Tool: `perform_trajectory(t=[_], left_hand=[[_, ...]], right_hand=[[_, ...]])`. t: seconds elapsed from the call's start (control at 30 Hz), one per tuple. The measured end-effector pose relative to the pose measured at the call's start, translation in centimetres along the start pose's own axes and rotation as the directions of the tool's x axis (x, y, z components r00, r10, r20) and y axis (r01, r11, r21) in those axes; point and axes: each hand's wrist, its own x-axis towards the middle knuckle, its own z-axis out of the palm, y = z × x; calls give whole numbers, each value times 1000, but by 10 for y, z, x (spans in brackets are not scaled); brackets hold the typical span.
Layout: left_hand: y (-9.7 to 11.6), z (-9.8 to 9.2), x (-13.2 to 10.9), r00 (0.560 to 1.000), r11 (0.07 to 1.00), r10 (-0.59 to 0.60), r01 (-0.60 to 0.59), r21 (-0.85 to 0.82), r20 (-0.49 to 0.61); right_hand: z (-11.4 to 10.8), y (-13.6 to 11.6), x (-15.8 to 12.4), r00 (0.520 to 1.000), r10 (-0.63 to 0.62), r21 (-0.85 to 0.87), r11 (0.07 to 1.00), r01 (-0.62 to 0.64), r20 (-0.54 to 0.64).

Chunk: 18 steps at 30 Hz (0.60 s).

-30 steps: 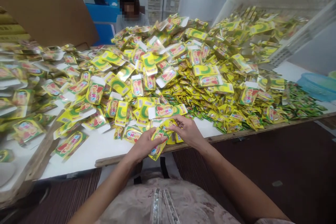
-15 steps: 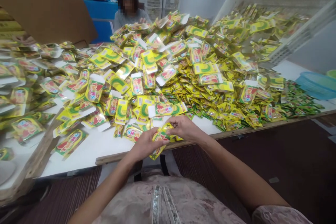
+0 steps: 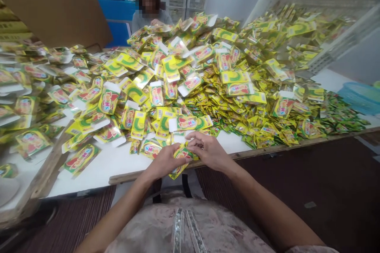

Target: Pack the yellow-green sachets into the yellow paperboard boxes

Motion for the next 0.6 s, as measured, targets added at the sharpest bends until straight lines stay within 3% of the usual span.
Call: perform_trajectory(t=[0.17,0.3,0.4,0.47,0.6], left_hand=[[0,-2,-4,999,1000,6,-7,14,43],[0,3,-7,993,1000,15,-16,6,118],[1,5,-6,991,999,22,-18,-32,134],[0,6,-4,995,998,28,-23,-58,98],[-8,6,-1,1000,997,6,-7,-75,-11]], right_hand=[[10,2,-6,993,85,132,987,-96,84],[17,8,-9,978,101,48,993,-112,184],[17,7,-9,973,58,-50,998,-48,225],[19,5,-8,986,20,-66,998,-10,163],[34,5,0,997,-12,-74,997,6,-83]])
